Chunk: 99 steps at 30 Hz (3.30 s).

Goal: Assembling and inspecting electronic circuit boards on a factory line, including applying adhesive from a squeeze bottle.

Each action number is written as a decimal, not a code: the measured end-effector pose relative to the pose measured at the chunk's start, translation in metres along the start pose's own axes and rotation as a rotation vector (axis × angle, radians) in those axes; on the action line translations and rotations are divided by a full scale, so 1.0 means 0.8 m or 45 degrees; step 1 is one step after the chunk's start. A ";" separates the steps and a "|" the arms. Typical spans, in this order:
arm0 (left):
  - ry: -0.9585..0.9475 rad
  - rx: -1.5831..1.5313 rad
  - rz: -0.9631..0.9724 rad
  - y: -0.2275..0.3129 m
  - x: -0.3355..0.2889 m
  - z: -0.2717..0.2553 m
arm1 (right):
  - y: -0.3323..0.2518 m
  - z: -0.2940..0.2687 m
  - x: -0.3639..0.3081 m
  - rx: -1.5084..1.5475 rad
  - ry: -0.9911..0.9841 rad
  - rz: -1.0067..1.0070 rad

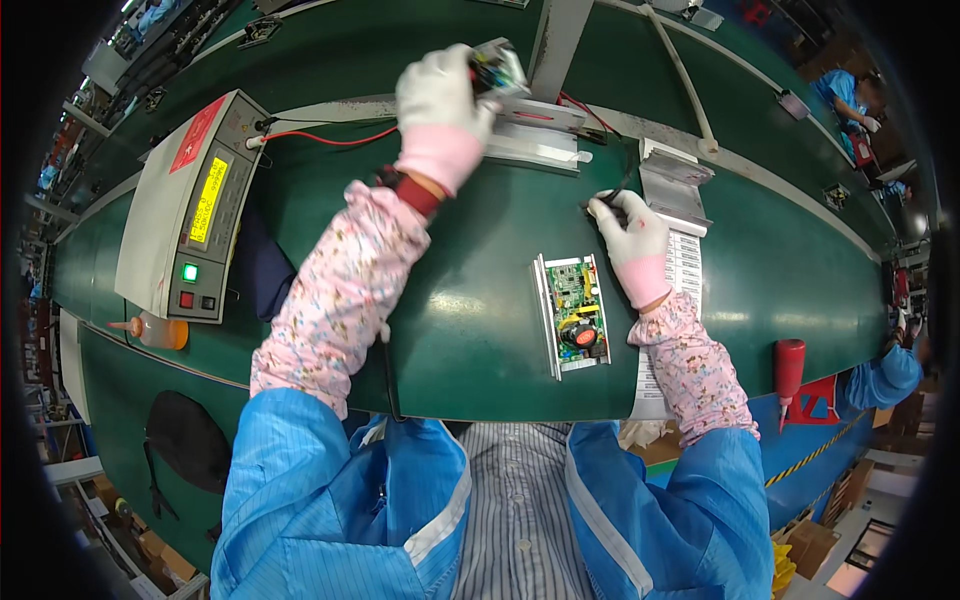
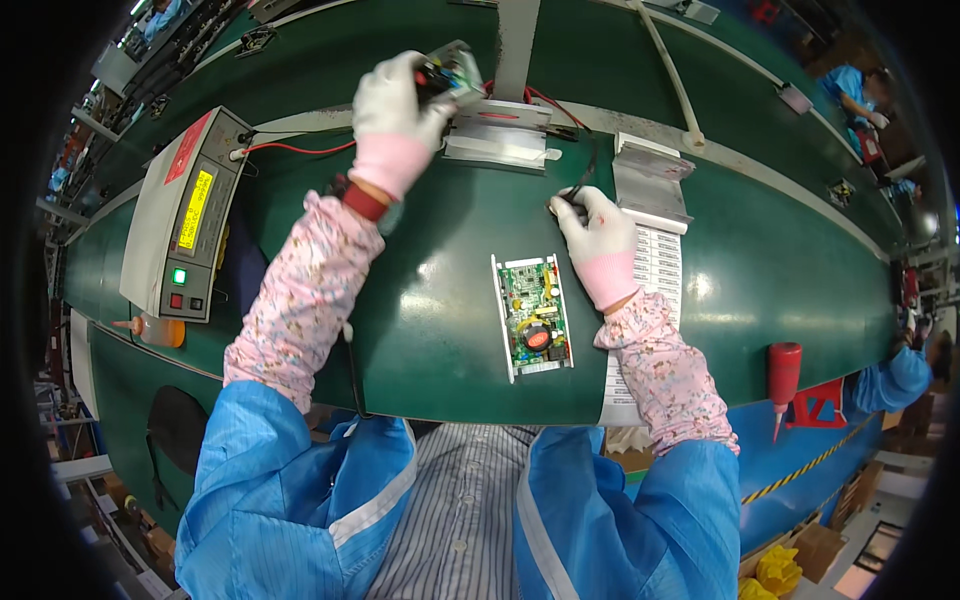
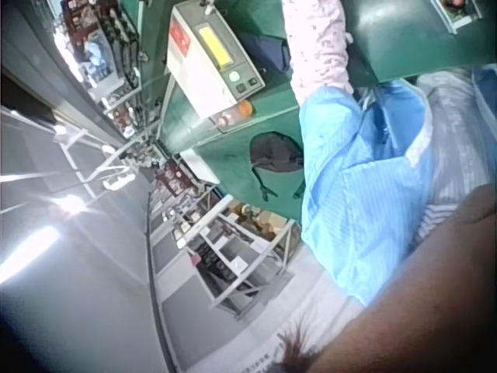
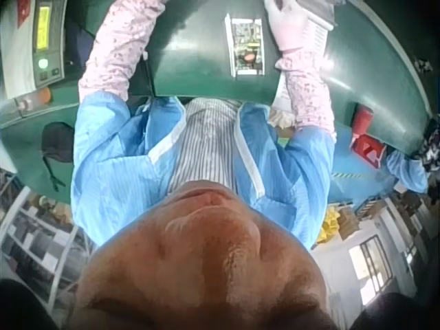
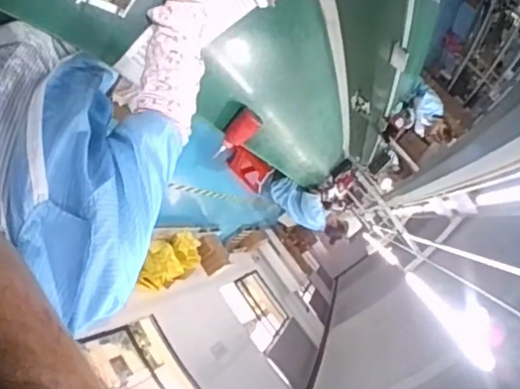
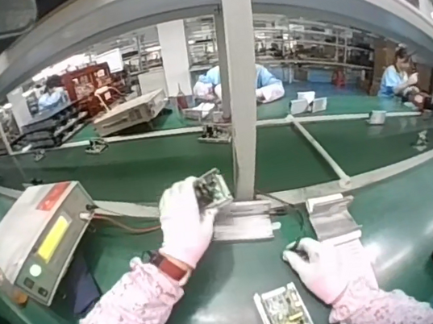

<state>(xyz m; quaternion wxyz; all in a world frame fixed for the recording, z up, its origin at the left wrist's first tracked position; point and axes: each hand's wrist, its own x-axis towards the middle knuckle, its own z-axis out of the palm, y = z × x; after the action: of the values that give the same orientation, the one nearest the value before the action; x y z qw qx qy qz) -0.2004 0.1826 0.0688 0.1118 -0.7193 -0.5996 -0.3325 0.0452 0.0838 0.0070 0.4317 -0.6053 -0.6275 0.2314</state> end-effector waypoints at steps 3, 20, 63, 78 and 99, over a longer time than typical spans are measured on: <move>0.044 0.209 0.012 -0.068 0.043 0.031 | 0.003 0.003 -0.002 0.014 -0.029 0.000; -0.685 -1.014 0.833 0.040 -0.130 -0.065 | 0.012 0.003 -0.014 0.043 -0.010 -0.019; -0.159 -0.491 0.395 0.051 -0.117 0.000 | 0.000 -0.039 -0.105 -0.005 0.094 -0.006; 0.500 -0.180 0.083 -0.039 -0.162 -0.153 | 0.010 -0.024 -0.097 -0.087 0.064 -0.233; 0.903 0.271 -0.275 -0.127 -0.264 -0.256 | -0.036 -0.080 -0.166 0.091 0.142 0.005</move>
<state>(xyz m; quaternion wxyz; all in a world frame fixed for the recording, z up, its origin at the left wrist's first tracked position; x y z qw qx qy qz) -0.3788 -0.0722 0.0695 0.3506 -0.4768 -0.6273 -0.5062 0.0675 -0.0629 0.0292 0.4868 -0.6027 -0.5927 0.2204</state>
